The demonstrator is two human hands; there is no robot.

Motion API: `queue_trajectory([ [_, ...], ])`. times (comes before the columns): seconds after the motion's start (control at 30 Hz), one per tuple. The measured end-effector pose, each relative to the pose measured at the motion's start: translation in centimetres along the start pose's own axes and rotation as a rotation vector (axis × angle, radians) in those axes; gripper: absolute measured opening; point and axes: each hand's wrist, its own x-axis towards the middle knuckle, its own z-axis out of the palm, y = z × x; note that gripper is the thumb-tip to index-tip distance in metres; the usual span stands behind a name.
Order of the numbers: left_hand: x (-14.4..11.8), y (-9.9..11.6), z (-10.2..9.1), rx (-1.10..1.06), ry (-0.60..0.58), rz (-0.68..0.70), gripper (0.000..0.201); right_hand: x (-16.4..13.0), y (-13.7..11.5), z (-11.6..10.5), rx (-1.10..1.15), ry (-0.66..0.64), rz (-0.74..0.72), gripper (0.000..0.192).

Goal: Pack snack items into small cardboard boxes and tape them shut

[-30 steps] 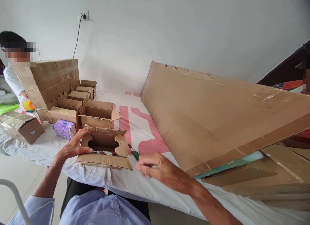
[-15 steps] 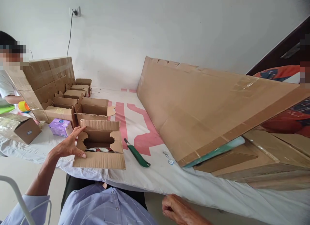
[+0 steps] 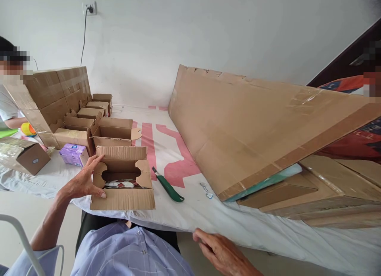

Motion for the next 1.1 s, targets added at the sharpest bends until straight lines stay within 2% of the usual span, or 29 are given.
queue_trajectory([
  [0.07, -0.4, 0.2, 0.4, 0.006, 0.006, -0.004, 0.140, 1.9, -3.0, -2.6, 0.052, 0.037, -0.132, 0.028],
  [0.17, -1.1, 0.7, 0.9, 0.021, 0.014, -0.017, 0.142, 4.8, -7.6, -5.8, 0.140, 0.246, -0.369, 0.029],
  [0.27, -1.5, 1.2, 1.4, 0.047, 0.039, -0.020, 0.141, 8.3, -12.1, -7.3, 0.192, 0.346, -0.554, 0.028],
  [0.33, -1.6, 1.5, 1.6, 0.065, 0.056, -0.010, 0.135, 10.9, -14.8, -7.2, 0.185, 0.312, -0.656, 0.031],
  [0.43, -1.5, 1.8, 1.6, 0.095, 0.055, 0.020, 0.114, 14.9, -17.5, -6.2, 0.043, 0.102, -0.736, 0.028],
  [0.57, -1.2, 1.5, 1.6, 0.125, 0.025, 0.027, 0.091, 19.4, -17.7, -5.6, -0.173, -0.211, -0.666, 0.012],
  [0.67, -0.7, 1.0, 1.7, 0.137, 0.005, 0.020, 0.089, 21.4, -16.7, -6.1, -0.242, -0.321, -0.667, 0.014],
  [0.9, 0.2, 1.2, 1.3, 0.208, -0.086, -0.031, 0.089, 22.5, -16.8, -7.6, -0.464, -0.354, -0.675, 0.016],
  [1.0, 0.3, 1.3, 1.0, 0.223, -0.091, -0.028, 0.093, 22.3, -16.9, -8.1, -0.572, -0.350, -0.666, 0.022],
  [1.1, 0.5, 1.2, 0.9, 0.231, -0.076, -0.016, 0.091, 22.0, -16.3, -8.0, -0.603, -0.358, -0.682, 0.019],
])
